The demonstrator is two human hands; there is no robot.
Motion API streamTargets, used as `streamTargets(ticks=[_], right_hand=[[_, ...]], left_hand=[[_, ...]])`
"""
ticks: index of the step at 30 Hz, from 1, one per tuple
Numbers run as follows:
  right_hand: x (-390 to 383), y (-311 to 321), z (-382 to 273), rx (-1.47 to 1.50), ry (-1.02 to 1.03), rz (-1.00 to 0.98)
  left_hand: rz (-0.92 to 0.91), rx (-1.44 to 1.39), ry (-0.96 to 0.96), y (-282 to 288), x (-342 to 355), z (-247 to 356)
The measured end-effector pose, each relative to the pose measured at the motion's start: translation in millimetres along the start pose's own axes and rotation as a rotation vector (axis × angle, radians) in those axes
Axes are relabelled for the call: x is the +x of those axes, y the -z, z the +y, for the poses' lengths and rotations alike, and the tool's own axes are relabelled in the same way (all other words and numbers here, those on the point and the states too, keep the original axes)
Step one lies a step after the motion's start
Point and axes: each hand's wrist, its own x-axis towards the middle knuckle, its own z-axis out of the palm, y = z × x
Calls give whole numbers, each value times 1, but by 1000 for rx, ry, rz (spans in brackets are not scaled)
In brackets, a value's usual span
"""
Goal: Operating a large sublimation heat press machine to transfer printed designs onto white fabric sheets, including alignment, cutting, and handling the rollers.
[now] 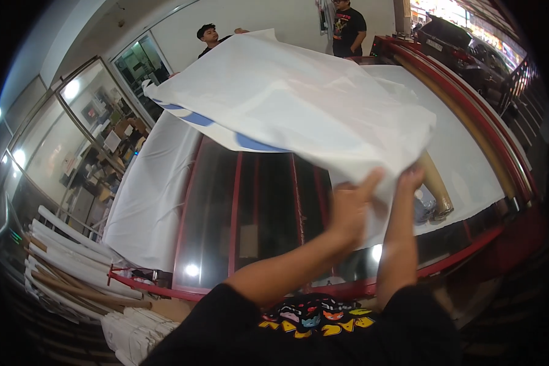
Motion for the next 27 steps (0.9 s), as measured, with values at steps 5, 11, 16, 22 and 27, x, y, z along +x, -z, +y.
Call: streamTargets(ticks=[5, 11, 16, 22, 27], right_hand=[[-220, 118, 57, -577, -361, -406], [-174, 19, 85, -455, -267, 5], [-78, 45, 80, -650, -1, 526], [-53, 126, 52, -633, 38, 627], [-76, 164, 51, -818, 46, 649]], left_hand=[[114, -164, -48, -117, 60, -140], [-147, 241, 527, -193, 99, -266], [-911, 358, -19, -89, 49, -207], [-577, 1030, 132, 286, 83, -77], [1089, 1378, 253, 617, 57, -6]])
